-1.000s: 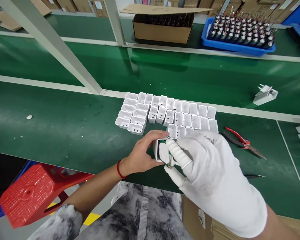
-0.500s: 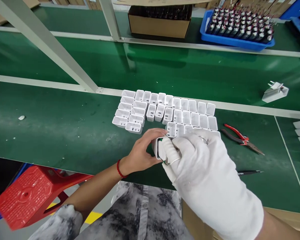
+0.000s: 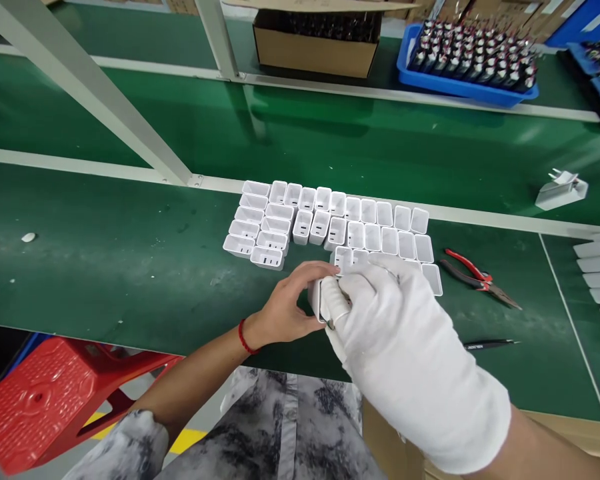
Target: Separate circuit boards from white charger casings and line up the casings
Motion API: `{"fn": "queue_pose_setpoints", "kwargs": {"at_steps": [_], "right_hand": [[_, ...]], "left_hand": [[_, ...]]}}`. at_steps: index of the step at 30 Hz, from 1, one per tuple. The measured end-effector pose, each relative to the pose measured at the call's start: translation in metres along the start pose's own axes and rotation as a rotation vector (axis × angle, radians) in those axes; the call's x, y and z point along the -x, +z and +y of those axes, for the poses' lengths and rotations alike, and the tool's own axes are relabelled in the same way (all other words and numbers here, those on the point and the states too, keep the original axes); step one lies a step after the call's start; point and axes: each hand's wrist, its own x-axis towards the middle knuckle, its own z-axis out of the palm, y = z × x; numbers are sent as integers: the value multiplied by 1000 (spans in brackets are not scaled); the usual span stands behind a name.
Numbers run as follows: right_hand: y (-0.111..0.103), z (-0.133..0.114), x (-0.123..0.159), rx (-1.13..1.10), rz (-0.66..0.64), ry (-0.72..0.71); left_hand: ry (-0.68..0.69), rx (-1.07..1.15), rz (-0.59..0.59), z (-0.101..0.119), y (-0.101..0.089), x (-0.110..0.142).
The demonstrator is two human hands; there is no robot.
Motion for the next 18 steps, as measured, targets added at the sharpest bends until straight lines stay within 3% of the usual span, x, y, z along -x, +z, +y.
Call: {"fn": "queue_pose_setpoints", "kwargs": {"at_steps": [7,12,15,18], "right_hand": [[2,-9,-5,16,-62,21],[2,5,4,-170,48,42],[-2,11,18,-263,131,179],[5,5,35,-349,144,424]], "left_hand": [[-44,26,-41,5,-4,-1],[-199,107,35,6,-8,-1],[-229,152,63,3,-8,2],[-267,235,81,2,-4,4]]}}
